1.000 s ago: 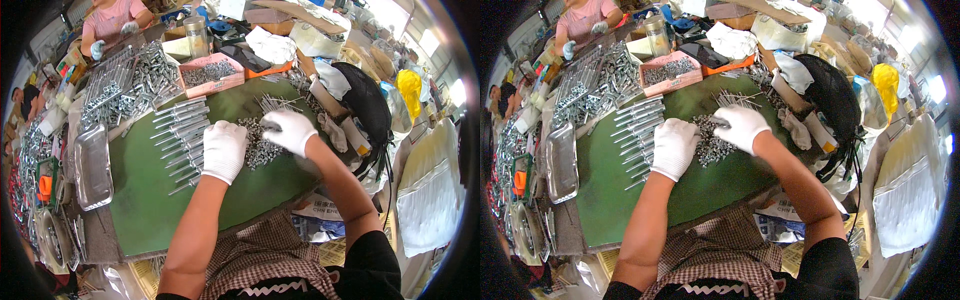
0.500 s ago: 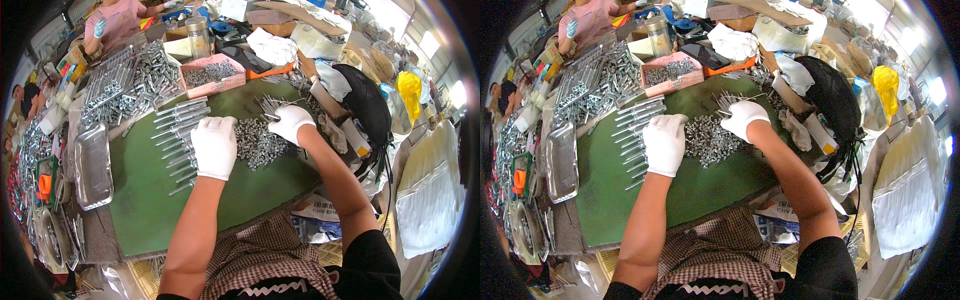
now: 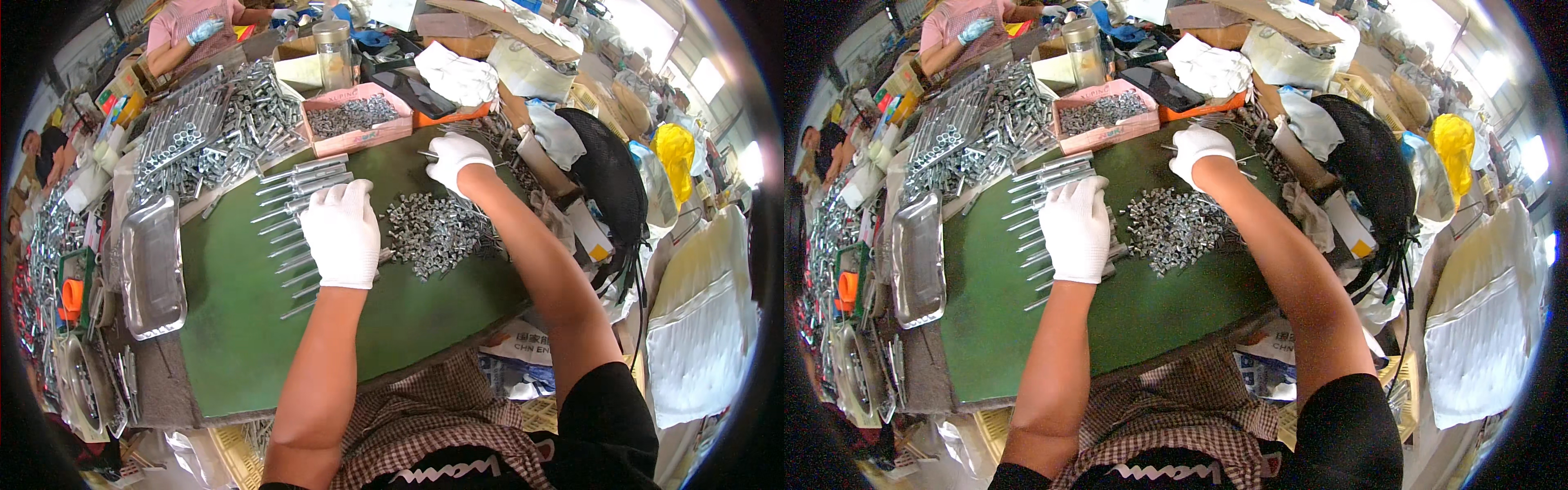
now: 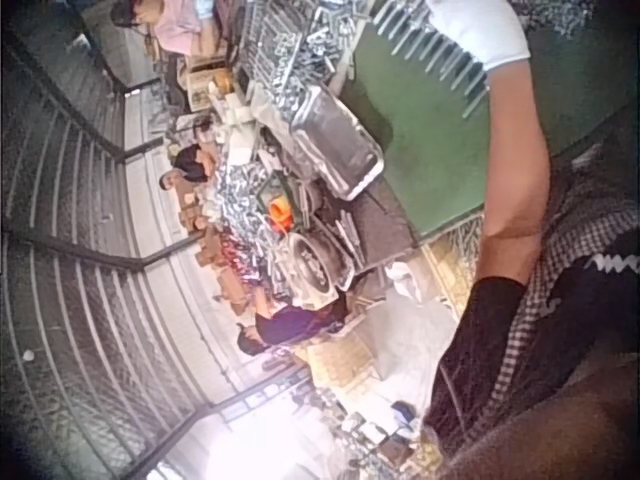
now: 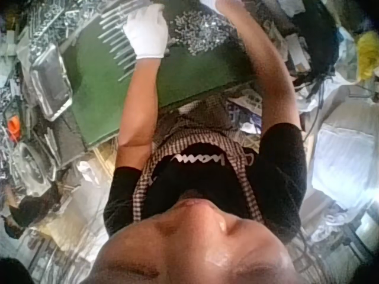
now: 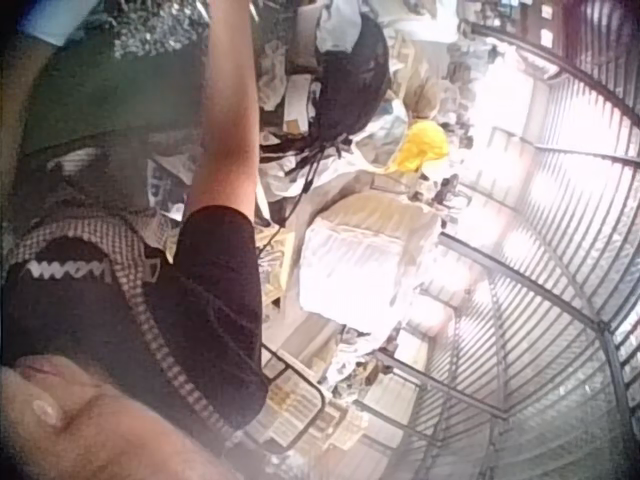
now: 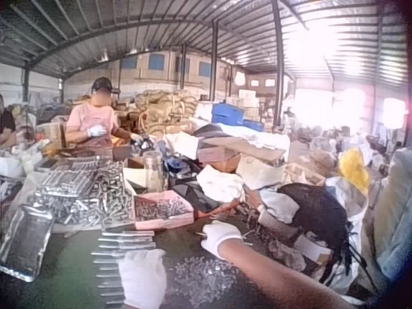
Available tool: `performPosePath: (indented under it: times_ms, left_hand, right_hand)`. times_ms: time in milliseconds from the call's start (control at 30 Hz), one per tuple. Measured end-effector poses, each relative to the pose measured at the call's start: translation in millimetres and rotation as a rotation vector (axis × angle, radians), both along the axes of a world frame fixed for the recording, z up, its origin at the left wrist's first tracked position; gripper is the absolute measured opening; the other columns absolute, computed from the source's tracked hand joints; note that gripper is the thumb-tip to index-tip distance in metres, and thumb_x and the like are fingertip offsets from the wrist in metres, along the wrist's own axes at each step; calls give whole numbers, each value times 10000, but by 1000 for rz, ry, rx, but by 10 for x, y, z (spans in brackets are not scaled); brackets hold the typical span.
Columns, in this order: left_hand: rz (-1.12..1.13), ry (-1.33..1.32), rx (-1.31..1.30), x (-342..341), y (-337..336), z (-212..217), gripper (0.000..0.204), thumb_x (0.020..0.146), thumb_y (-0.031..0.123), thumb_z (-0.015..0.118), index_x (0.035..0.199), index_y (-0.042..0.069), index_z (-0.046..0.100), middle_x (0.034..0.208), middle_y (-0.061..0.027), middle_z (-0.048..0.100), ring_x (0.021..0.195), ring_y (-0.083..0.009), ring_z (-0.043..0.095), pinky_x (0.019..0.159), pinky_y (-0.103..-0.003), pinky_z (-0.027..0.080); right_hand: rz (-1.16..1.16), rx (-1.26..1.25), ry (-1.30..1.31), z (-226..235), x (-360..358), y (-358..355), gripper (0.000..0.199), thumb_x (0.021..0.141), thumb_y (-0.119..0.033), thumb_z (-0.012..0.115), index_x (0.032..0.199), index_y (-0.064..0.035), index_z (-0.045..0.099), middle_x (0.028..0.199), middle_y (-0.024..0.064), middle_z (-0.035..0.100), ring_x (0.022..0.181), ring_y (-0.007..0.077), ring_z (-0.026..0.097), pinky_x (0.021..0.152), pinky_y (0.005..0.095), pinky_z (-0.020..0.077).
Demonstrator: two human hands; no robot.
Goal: The person assembles metal components by picking up small metal parts and inserting them into cylindrical metal tubes by hand.
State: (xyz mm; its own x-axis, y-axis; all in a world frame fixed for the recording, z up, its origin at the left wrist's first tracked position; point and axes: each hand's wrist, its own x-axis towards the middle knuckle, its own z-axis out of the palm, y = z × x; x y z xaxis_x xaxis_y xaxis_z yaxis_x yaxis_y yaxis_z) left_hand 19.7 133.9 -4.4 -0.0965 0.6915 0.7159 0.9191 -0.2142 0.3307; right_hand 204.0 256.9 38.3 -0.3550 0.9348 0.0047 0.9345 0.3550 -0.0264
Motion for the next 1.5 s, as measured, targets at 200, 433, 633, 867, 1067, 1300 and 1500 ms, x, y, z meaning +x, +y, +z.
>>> performPosePath:
  times_ms: [200,433,633,867,1067,1300,1500]
  left_hand:
    - [-23,4,5,54,-21,48,131,812,85,663,921,156,671,871,-67,686,848,-301,627,684,-442,460]
    - [-227,-81,22,211,-63,55,129,806,83,690,934,103,699,880,-114,702,857,-317,647,758,-429,506]
    - [-449,-130,-7,337,-112,153,142,767,117,750,890,74,694,878,-109,704,853,-313,647,789,-417,506]
    - [-440,-80,23,410,-27,136,85,787,108,723,834,60,671,800,-120,679,790,-336,637,751,-442,497]
    - [-258,250,-274,692,61,125,179,860,237,643,773,81,628,775,-126,661,794,-338,645,703,-466,494]
    - [-202,305,-469,829,163,125,213,909,262,598,802,85,645,798,-114,679,822,-328,664,730,-467,505]
    - [-110,376,-382,826,197,145,132,855,219,619,806,106,665,809,-93,681,819,-296,661,727,-449,493]
  right_hand:
    - [-3,7,-69,-37,42,9,338,851,-299,599,1066,-59,704,1085,185,692,1032,342,666,907,441,526]
    - [108,-241,579,54,285,-505,215,841,-233,665,938,-41,664,876,110,679,802,236,640,759,351,497]
    - [22,-630,990,159,356,-793,54,882,-105,655,917,-68,636,681,-47,527,531,16,440,460,202,334]
    - [224,-196,698,89,444,-843,158,843,-172,664,952,-59,680,808,57,641,749,189,616,694,310,493]
    - [218,75,272,4,557,-898,222,825,-279,593,905,-77,634,894,147,659,913,355,639,825,455,504]
    - [99,-88,370,-102,673,-813,239,826,-285,583,916,-74,650,912,177,676,900,389,644,816,476,507]
    - [75,-86,330,-53,635,-782,322,823,-327,583,953,-47,675,956,218,679,921,409,645,822,465,508]
